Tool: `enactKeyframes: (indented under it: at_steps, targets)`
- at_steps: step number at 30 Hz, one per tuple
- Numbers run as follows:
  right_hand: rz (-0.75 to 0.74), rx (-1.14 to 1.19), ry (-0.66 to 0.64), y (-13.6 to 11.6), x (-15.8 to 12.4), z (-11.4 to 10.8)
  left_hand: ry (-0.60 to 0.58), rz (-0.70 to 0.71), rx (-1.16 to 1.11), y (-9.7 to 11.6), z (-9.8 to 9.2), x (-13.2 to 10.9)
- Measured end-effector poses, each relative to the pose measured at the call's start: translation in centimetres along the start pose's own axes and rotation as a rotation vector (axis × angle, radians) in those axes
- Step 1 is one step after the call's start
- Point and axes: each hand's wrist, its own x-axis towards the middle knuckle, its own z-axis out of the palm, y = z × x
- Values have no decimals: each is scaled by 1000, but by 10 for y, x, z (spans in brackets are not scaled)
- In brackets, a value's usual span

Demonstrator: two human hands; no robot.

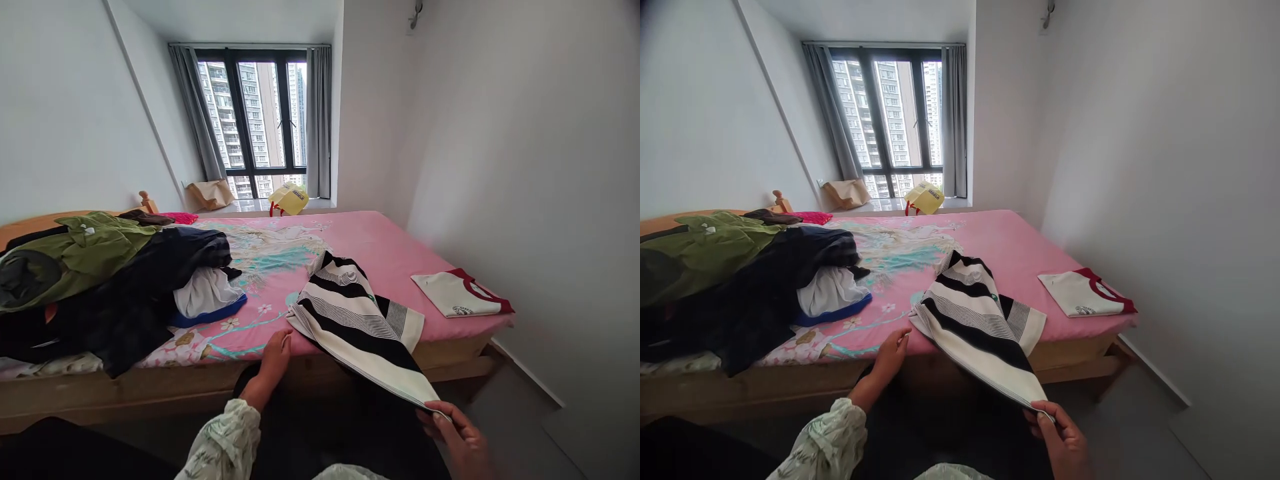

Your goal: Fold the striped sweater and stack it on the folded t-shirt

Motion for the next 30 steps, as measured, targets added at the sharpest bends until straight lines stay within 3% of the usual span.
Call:
enactKeyframes:
  at_steps: [5,10,15,19,22,26,30]
  targets:
    - [31,-67,104,1,13,-32,-88,33,92,0,12,70]
    - [79,-94,166,9,26,-50,-240,106,142,5,21,93]
    - [87,-73,220,8,31,-52,-160,83,136,0,-4,64]
    - [88,-78,255,4,33,-46,-36,1,2,-13,-34,11]
    - [73,-35,229,9,32,-43,77,-94,-132,-31,-45,-27]
    - [92,65,169,16,29,-42,127,-190,-214,-49,-35,-53]
    - [91,31,218,11,32,-44,71,-123,-100,-40,-10,-41]
